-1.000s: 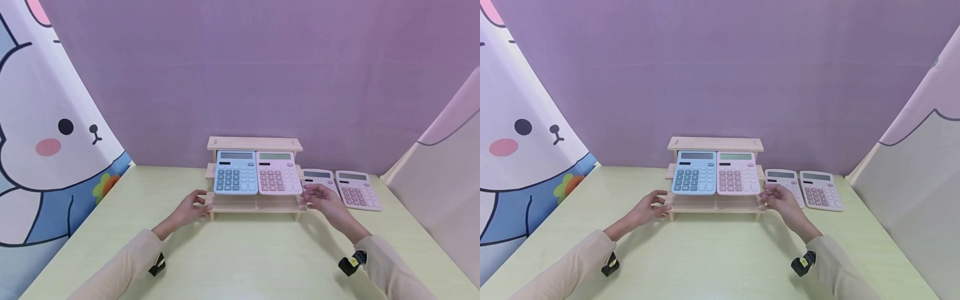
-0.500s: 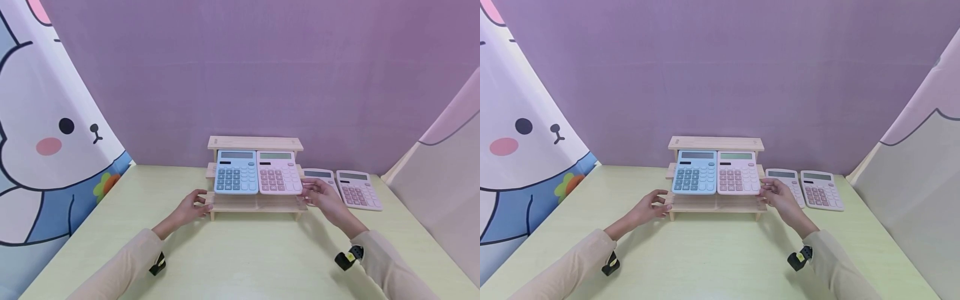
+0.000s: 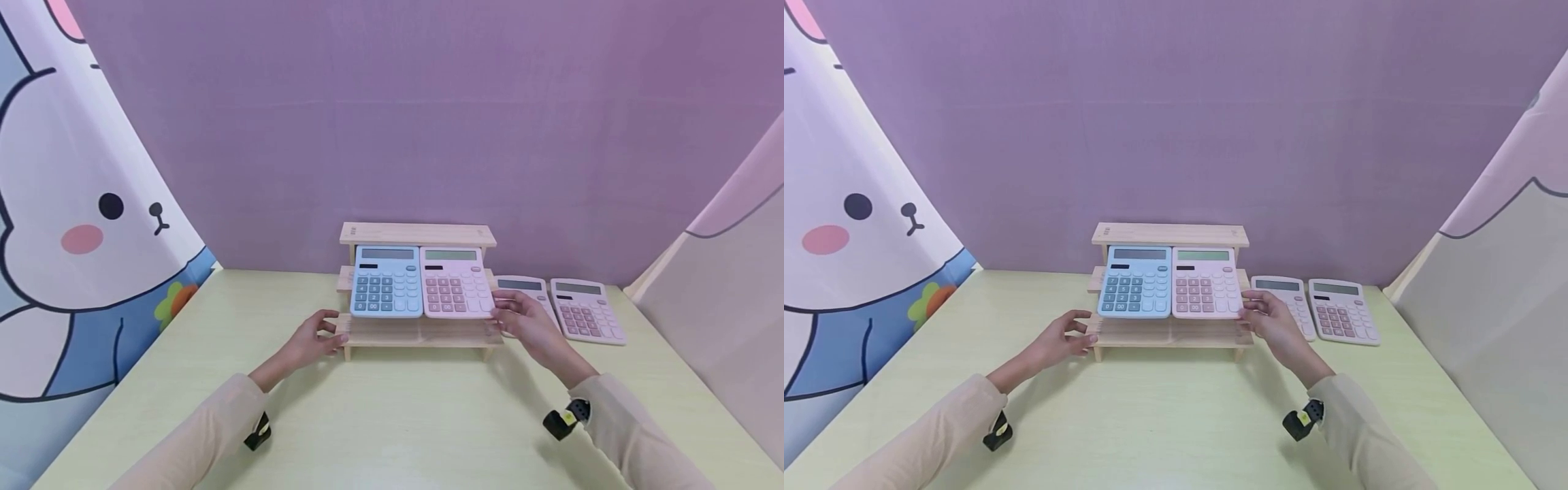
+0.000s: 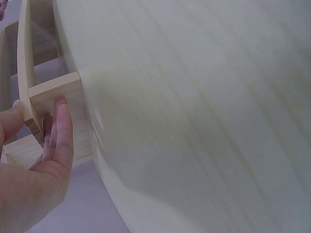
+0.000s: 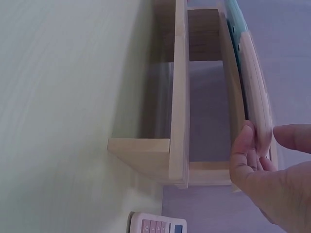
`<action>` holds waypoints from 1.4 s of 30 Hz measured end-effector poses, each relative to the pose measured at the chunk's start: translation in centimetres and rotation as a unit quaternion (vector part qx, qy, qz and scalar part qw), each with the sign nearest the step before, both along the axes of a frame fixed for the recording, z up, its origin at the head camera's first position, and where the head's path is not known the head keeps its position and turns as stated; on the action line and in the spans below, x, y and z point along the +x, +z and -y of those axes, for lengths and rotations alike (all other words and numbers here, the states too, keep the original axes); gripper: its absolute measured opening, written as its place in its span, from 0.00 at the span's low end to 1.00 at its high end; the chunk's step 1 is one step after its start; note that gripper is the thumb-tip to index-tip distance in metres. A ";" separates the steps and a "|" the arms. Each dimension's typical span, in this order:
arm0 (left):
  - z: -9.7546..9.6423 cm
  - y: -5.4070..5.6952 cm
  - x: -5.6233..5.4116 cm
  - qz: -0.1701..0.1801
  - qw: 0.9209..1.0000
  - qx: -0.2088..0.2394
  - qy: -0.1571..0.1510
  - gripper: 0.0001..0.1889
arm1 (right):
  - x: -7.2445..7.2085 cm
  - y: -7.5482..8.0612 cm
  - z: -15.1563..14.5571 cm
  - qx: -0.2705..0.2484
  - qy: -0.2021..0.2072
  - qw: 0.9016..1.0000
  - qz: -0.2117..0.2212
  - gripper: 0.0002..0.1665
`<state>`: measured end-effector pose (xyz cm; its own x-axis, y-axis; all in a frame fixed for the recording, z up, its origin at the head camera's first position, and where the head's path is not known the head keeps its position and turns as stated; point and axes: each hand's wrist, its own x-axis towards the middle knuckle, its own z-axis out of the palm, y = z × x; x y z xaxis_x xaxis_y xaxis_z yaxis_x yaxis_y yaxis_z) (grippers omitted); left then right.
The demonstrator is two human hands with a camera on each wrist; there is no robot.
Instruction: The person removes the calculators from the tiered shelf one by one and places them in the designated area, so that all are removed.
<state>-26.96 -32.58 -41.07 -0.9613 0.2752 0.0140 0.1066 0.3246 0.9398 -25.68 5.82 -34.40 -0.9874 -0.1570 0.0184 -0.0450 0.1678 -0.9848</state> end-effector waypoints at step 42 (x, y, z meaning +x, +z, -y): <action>0.0 -0.2 -0.2 0.002 1.000 -0.001 0.004 0.30 | -0.2 0.0 0.6 -0.109 0.000 0.993 0.042 0.32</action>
<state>-27.17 -32.59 -41.24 -0.9634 0.2680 0.0088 0.0998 0.3280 0.9394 -25.83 5.18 -34.44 -0.9870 -0.1579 -0.0304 0.0386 -0.0496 -0.9980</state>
